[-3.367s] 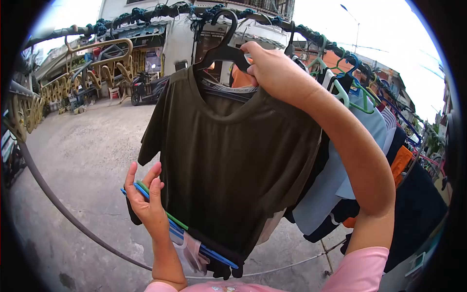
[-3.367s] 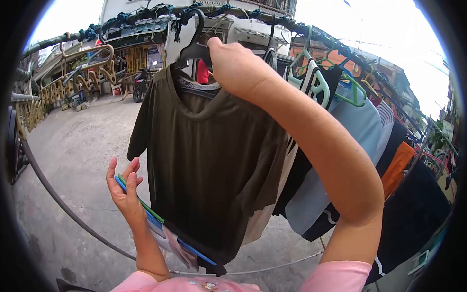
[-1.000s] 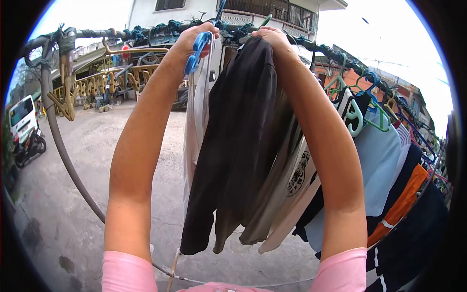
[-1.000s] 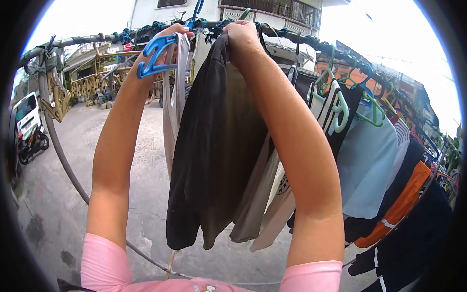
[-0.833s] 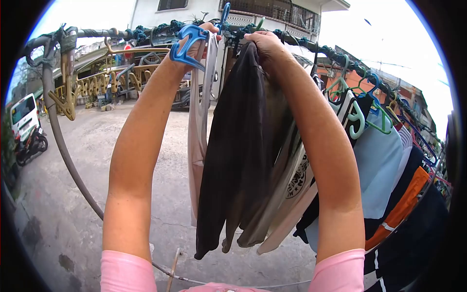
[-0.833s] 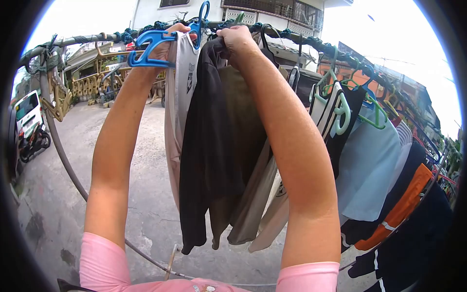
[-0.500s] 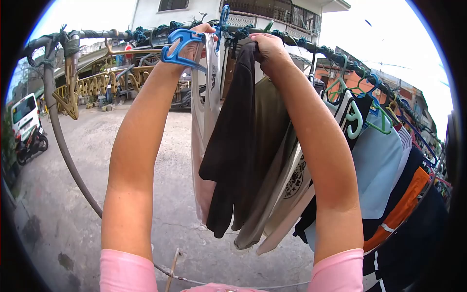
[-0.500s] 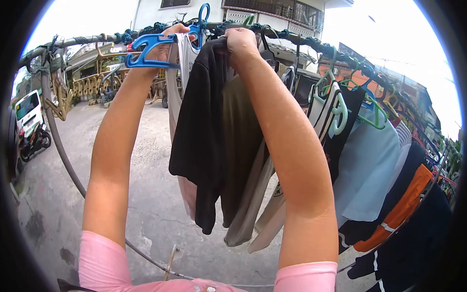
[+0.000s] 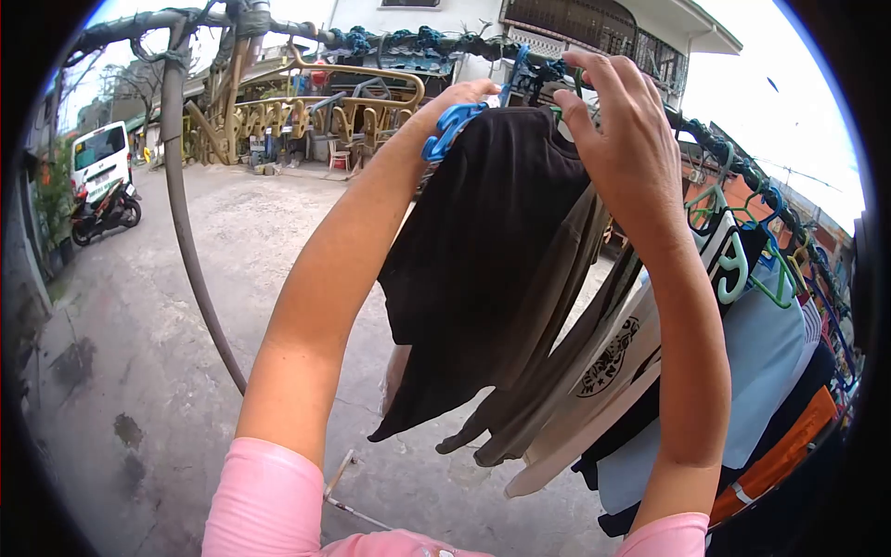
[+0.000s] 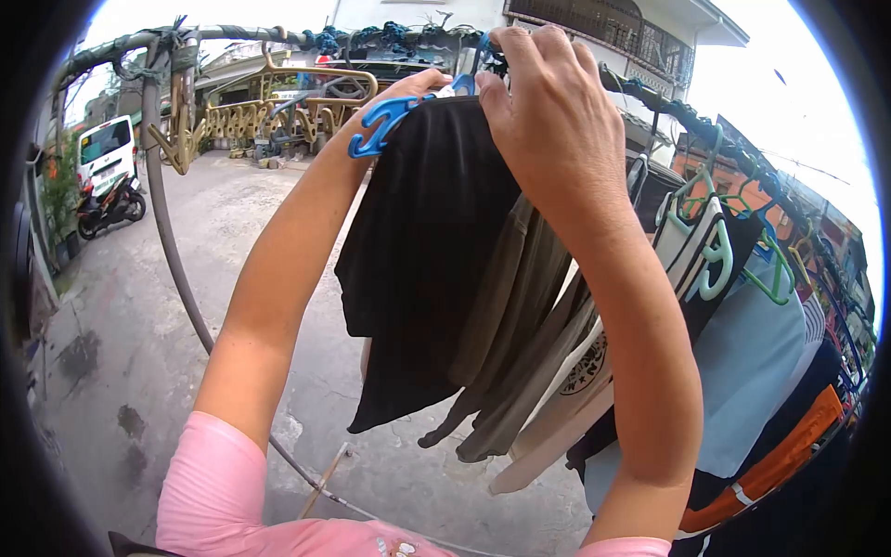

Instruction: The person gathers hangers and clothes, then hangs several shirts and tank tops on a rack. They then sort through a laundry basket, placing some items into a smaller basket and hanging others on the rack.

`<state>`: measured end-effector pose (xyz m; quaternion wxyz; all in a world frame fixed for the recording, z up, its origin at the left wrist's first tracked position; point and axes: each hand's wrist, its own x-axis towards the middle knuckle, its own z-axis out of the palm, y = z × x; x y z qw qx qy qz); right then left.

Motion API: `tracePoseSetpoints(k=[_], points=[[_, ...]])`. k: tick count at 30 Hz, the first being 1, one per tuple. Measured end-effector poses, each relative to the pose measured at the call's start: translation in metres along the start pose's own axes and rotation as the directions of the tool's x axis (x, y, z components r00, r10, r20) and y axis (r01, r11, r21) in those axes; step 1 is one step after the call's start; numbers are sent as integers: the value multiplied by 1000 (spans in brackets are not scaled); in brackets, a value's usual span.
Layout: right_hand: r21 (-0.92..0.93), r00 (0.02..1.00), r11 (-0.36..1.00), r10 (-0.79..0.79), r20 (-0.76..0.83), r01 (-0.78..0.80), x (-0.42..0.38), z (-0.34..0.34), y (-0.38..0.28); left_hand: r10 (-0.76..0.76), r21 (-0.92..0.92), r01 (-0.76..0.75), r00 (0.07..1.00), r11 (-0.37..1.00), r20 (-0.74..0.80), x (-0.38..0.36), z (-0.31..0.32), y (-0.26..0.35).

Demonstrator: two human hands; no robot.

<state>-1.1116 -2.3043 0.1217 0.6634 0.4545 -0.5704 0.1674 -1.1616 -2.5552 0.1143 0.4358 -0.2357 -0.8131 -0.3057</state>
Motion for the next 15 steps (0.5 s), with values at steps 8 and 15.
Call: tracePoseSetpoints(k=[8, 15], points=[[360, 977, 933, -75, 201, -2, 66, 19, -41, -93, -113, 32, 797, 993, -596, -119, 7, 84], [51, 645, 987, 58, 762, -150, 99, 115, -74, -77, -106, -41, 445, 994, -892, -223, -26, 107]])
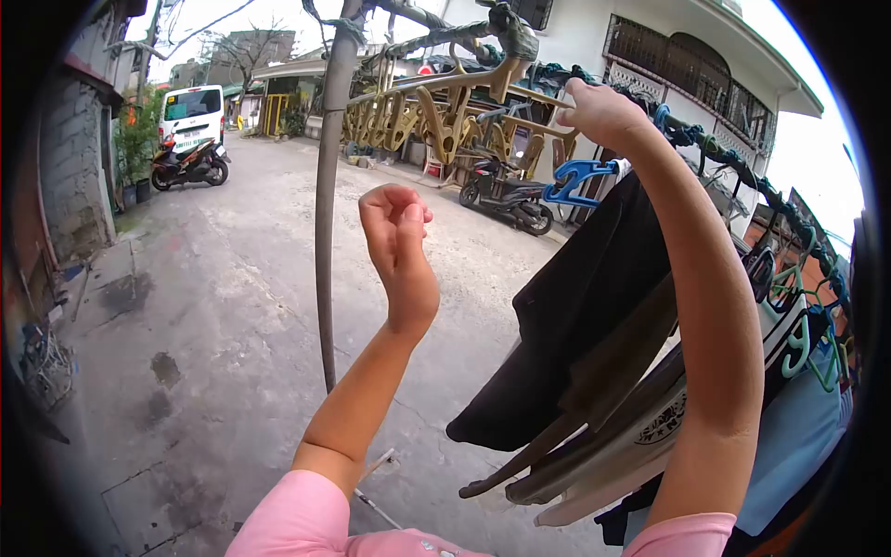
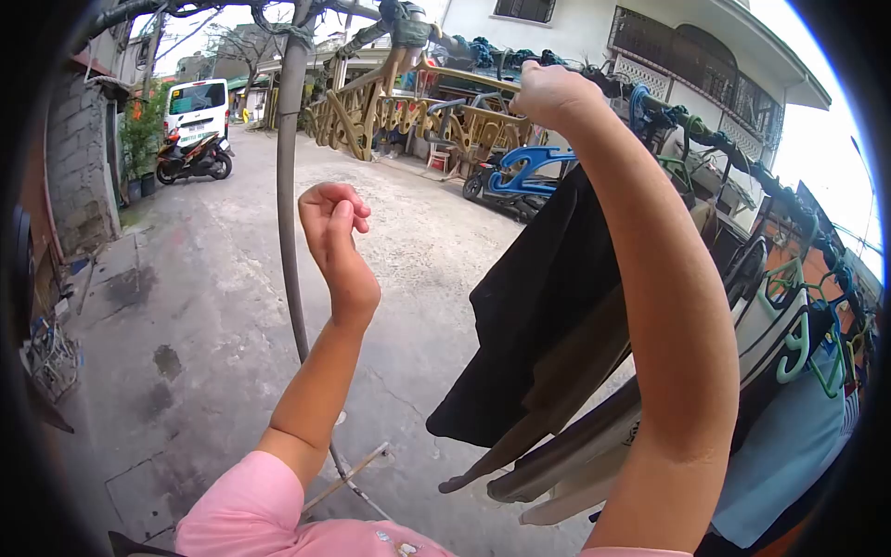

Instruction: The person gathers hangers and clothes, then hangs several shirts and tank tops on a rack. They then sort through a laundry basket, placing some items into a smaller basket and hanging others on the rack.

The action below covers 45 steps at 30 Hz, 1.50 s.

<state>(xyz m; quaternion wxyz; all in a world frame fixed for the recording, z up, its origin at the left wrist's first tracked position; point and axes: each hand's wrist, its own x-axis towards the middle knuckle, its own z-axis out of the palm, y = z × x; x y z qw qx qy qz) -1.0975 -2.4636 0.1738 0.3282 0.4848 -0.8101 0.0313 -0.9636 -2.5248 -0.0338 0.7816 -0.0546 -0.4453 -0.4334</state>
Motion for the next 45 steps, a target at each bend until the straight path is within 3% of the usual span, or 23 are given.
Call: tracePoseSetpoints(k=[1, 2, 5, 7, 10, 11, 12, 14, 17, 19, 22, 24, 27, 28, 29, 32, 34, 35, 37, 38, 39, 42, 45], points=[[33, 990, 999, 4, 138, -9, 9, 1, 1, 219, 110, -215, 975, 970, -33, 8, -8, 7], [-51, 996, 996, -73, -45, 70, 16, 11, 0, 292, 168, -281, 956, 945, -41, 21, -13, 17], [5, 964, 997, -73, -257, 77, 17, -3, -3, 347, 165, -339, 937, 926, -28, 70, -16, 41], [181, 913, 978, -26, -407, 108, 29, -15, -2, 415, 345, -457, 889, 819, 193, 102, -17, 44], [284, 904, 953, 23, -428, 110, 44, -22, -9, 443, 556, -630, 777, 542, 448, 142, -13, 35], [86, 793, 979, -95, -602, 183, 52, -13, -9, 441, 551, -632, 775, 545, 452, 147, -9, 35], [-127, 645, 969, -237, -726, 213, 60, -6, -7, 365, 641, -661, 750, 391, 551, 152, -6, 35], [55, 865, 985, -114, -488, 161, 54, -12, -37, 235, 718, -683, 726, 135, 646, 158, 0, 37], [52, 930, 969, -217, -297, 243, 94, 17, -38, 181, 698, -715, 691, 34, 699, 169, 11, 35], [-11, 941, 954, -298, -163, 300, 74, 13, -35, 160, 693, -719, 692, 59, 704, 179, 20, 29], [19, 977, 986, -163, -137, 167, 53, 21, -23, 205, 692, -717, 693, 85, 692, 191, 33, 25], [121, 824, 937, -221, -521, 328, 45, 28, -13, 267, 699, -709, 694, 95, 668, 195, 42, 15], [53, 805, 956, -213, -554, 289, 42, 20, -7, 348, 624, -702, 712, 342, 611, 193, 42, -29], [122, 863, 928, -271, -426, 351, 43, 14, -2, 175, 662, -672, 734, 333, 657, 180, 43, -29], [181, 914, 930, -254, -316, 321, 61, 16, 5, 294, 633, -727, 686, 265, 665, 173, 46, -36], [322, 924, 891, -218, -313, 319, 59, 25, 27, 287, 711, -642, 766, 288, 575, 163, 50, -47], [636, 871, 624, -162, -463, 454, 71, 31, 44, 520, 696, -709, 639, 112, 567, 163, 54, -54], [635, 870, 623, -165, -464, 457, 66, 28, 47, 521, 698, -708, 639, 111, 565, 166, 57, -61], [939, 986, 310, 21, -165, 151, 54, 11, 47, 477, 683, -702, 680, 203, 557, 175, 68, -73], [914, 992, 389, 7, -126, 113, 22, -8, 29, 441, 693, -676, 717, 252, 540, 180, 70, -78], [930, 982, 331, 46, -182, 157, 29, -2, 33, 453, 700, -673, 715, 239, 533, 183, 69, -76], [951, 993, 289, 2, -118, 112, 22, -8, 45, 425, 910, -298, 892, 289, 156, 185, 62, -75], [956, 997, 285, -8, -78, 78, 21, -9, 53, 274, 934, -290, 934, 209, 228, 171, 37, -79]])
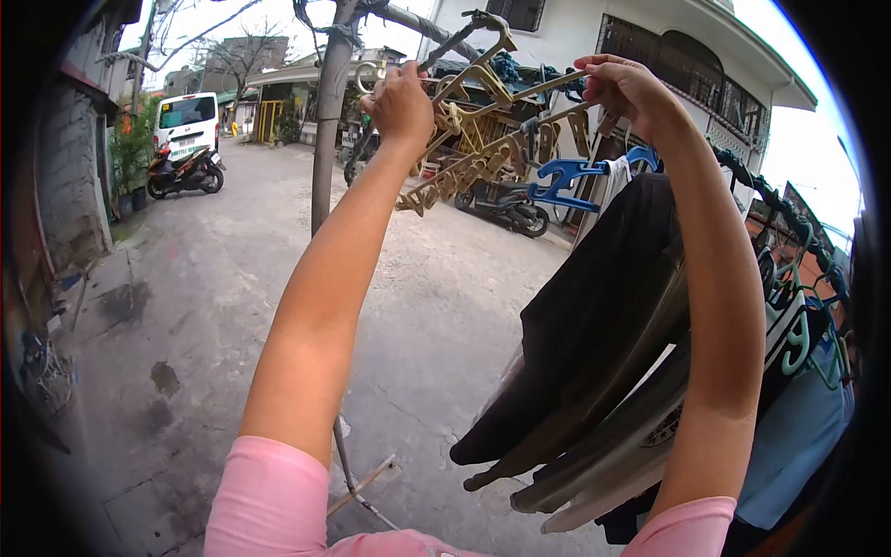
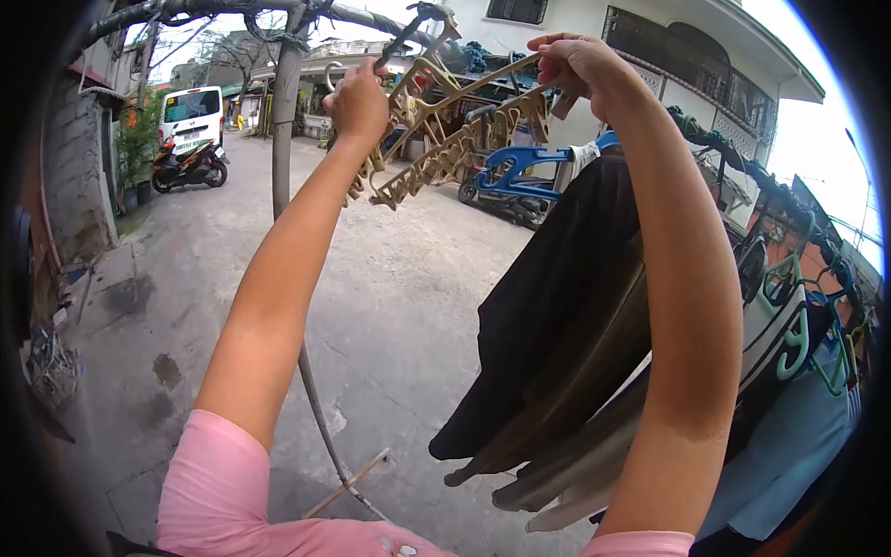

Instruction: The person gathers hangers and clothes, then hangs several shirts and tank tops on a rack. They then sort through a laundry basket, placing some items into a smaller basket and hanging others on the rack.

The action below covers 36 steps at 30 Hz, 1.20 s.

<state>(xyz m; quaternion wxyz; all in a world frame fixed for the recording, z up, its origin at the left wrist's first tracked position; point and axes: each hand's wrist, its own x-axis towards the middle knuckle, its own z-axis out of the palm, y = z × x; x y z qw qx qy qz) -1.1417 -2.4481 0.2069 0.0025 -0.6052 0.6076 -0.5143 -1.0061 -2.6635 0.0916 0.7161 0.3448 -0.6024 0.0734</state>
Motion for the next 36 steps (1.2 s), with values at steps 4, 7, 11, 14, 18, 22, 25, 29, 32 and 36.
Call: tracePoseSetpoints(k=[4, 7, 11, 14, 18, 22, 25, 29, 32, 36], points=[[-111, 996, 993, 41, 77, -32, -5, 5, -5, 270, -211, -269, 963, 940, -23, -44, -9, 6], [-381, 990, 922, -23, 139, 75, -7, 5, -9, 287, -252, -278, 958, 927, 0, -50, -20, 35], [-385, 986, 909, -133, 99, 161, 11, -2, -7, 306, -383, -321, 947, 866, -102, -26, -21, 51], [-291, 969, 940, -218, -119, 176, 9, 6, -10, 386, -309, -465, 878, 829, -284, -24, -23, 58], [40, 978, 978, -201, -60, 203, -6, 17, -26, 350, -658, -561, 828, 502, -439, -74, -56, 74], [-60, 921, 992, -126, -369, 111, 23, 29, -9, 413, -875, -191, 911, 444, 11, -137, -46, 87], [-94, 915, 984, -174, -363, 150, 29, 40, 12, -14, -877, 461, 886, 131, 464, -124, -18, 99], [-498, 852, 861, -337, -401, 106, 13, 79, 24, -192, -384, 878, 340, -286, 921, -95, -25, 112], [-507, 871, 850, -354, -342, 146, 3, 89, 27, -215, -467, 850, 422, -245, 881, -109, 0, 99], [-453, 891, 886, -282, -354, 101, 5, 82, 33, -245, -552, 814, 506, -181, 827, -120, 16, 86]])
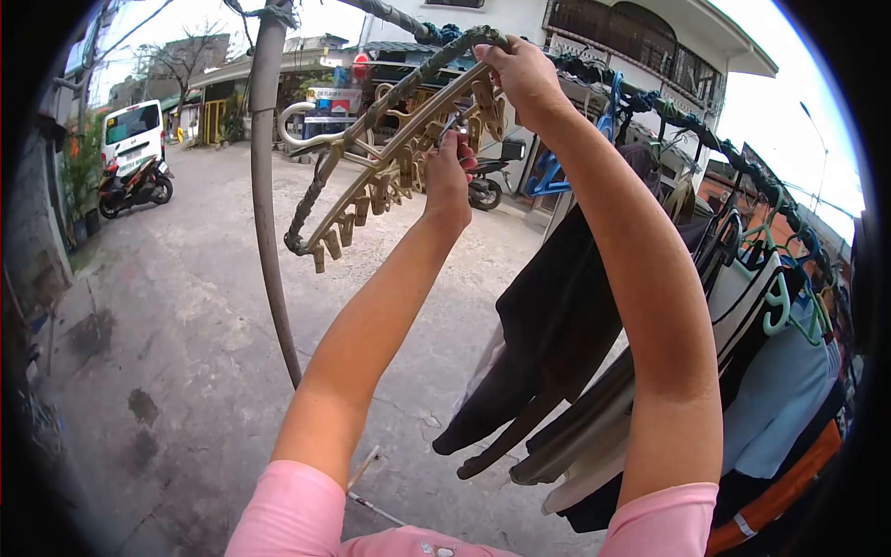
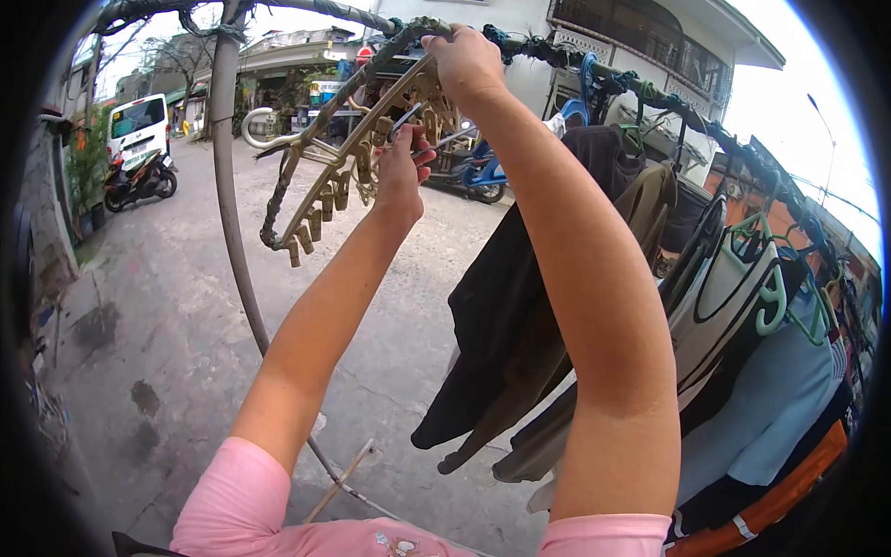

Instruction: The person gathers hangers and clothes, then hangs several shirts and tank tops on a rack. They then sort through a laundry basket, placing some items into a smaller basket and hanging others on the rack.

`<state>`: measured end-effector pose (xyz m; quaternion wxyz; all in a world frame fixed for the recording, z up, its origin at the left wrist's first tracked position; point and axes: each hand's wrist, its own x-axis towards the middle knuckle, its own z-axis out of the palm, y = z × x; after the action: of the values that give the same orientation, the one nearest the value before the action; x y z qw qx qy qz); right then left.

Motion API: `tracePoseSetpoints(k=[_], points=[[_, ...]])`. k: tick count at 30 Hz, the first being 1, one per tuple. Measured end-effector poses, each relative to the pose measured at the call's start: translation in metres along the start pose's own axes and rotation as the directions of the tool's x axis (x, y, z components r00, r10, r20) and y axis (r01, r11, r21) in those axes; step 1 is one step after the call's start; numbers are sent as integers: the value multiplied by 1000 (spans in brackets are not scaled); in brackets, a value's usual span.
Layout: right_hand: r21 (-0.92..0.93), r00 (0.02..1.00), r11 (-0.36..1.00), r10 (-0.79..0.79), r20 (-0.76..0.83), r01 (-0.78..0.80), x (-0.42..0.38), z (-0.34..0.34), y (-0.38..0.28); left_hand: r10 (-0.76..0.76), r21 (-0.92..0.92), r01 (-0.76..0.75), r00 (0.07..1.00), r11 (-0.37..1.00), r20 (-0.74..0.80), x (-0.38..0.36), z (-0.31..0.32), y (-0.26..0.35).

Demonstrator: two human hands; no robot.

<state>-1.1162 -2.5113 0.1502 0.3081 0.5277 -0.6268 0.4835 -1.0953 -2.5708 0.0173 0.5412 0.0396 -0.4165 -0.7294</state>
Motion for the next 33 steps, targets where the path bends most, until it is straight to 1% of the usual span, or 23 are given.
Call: tracePoseSetpoints(k=[2, 4, 6, 7, 9, 10, 11, 12, 13, 15, 17, 18, 20, 21, 22, 23, 24, 25, 26, 27, 29, 32, 33], points=[[155, 984, 977, 129, 125, -148, 6, -8, 9, 30, 24, -30, 1000, 999, 6, 7, -6, 0], [328, 964, 907, 234, 126, -263, 26, -3, 27, 200, 137, -214, 974, 967, 110, 10, -11, -2], [481, 962, 835, 261, 84, -269, 39, 1, 36, 234, 129, -256, 959, 958, 162, 7, -12, 0], [481, 961, 834, 262, 83, -269, 41, 1, 34, 301, 160, -335, 932, 929, 202, 9, -14, -4], [567, 933, 779, 357, -47, -269, 45, 2, 29, 367, 185, -414, 898, 891, 245, 12, -19, -13], [567, 934, 780, 353, -49, -265, 45, 4, 28, 423, 345, -484, 874, 804, 241, 15, -21, -19], [549, 961, 827, 236, -145, -120, 45, 6, 27, 476, 494, -533, 844, 687, 248, 17, -23, -25], [516, 965, 856, 113, -238, 27, 46, 7, 27, 480, 492, -537, 841, 685, 249, 21, -25, -31], [516, 965, 856, 108, -240, 33, 46, 7, 25, 492, 492, -558, 828, 668, 269, 21, -27, -30], [643, 988, 765, 85, -128, 17, 46, 5, 24, 503, 492, -577, 814, 652, 289, 23, -29, -31], [715, 996, 699, 52, -76, 19, 47, -2, 19, 312, 445, -435, 893, 783, 326, 21, -26, -26], [712, 997, 702, 43, -64, 16, 48, -11, 18, 309, 445, -435, 893, 783, 329, 18, -25, -24], [740, 997, 668, 38, 62, -71, 24, -40, -24, 323, 601, -435, 901, 671, 291, 18, -25, -25], [703, 994, 703, 83, 73, -110, 11, -55, -41, 240, 671, -321, 947, 669, 214, 16, -22, -24], [763, 998, 643, 58, 38, -67, 17, -60, -33, 240, 669, -322, 946, 669, 216, 24, -25, -34], [749, 997, 659, 66, 43, -76, 5, -72, -46, 614, 753, -569, 735, 331, 286, 39, -31, -54], [735, 996, 673, 74, 46, -84, -13, -87, -58, 833, 773, -628, 376, -93, 406, 55, -36, -77], [735, 997, 674, 69, 41, -77, -23, -94, -53, 907, 689, -724, 275, -22, 318, 66, -35, -89], [734, 1000, 679, -29, -3, 22, -31, -101, -45, 911, 684, -729, 265, -24, 315, 63, -30, -80], [727, 991, 676, -128, -47, 122, -38, -109, -38, 891, 688, -720, 367, 91, 267, 60, -23, -71], [701, 980, 688, -180, -88, 189, -63, -112, -38, 814, 668, -675, 553, 313, 178, 54, -12, -43], [691, 966, 680, -232, -116, 246, -87, -125, -31, 589, 602, -515, 803, 610, 90, 44, -2, -14], [714, 966, 659, -237, -103, 238, -92, -128, -29, 661, 588, -601, 736, 541, 145, 50, -6, -21]])
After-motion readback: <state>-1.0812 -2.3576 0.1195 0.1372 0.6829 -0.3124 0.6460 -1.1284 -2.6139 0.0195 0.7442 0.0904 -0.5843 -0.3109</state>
